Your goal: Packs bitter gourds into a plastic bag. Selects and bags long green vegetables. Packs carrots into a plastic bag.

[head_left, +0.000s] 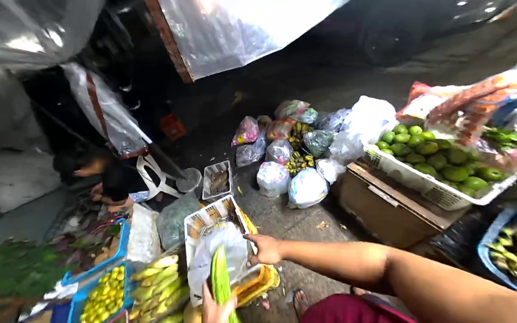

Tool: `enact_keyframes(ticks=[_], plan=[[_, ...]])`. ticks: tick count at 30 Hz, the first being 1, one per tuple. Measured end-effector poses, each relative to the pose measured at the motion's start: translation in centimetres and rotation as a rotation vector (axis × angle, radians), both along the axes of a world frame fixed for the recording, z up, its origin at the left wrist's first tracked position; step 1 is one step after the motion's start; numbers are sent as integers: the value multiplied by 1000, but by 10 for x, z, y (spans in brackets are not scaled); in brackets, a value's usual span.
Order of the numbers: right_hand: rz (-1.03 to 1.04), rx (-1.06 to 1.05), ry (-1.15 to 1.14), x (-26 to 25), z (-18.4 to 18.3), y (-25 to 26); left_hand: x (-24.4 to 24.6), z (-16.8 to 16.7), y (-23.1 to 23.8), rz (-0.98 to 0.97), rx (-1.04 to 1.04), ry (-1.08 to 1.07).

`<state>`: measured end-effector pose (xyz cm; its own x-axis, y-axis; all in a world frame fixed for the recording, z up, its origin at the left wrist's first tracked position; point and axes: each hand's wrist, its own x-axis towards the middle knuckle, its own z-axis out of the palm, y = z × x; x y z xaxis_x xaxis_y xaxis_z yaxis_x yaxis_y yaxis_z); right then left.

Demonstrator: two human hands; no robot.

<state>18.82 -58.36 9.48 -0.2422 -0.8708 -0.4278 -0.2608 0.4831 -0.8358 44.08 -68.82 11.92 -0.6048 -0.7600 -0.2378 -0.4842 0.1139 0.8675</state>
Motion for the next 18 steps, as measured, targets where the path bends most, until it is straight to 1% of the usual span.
enact_keyframes(ticks=[2,4,6,8,10,12,14,16,18], plan=[[19,-72,-135,9,14,46,-59,16,-1,-58,75,173],[-36,-166,-106,17,28,83,-123,39,18,-107,238,355],[-216,-221,50,16,52,115,-183,71,58,-107,367,471],[-468,-228,271,5,75,152,-229,104,108,-173,454,542],[-642,-238,411,-5,85,207,-254,120,159,-360,480,567],[-762,-281,454,-6,91,274,-267,129,209,-606,487,593],[-859,-315,429,1,99,346,-274,135,259,-793,529,590],[-935,-351,344,15,104,414,-276,136,306,-911,607,516],[-968,-408,217,37,107,477,-283,120,354,-1083,700,380]])
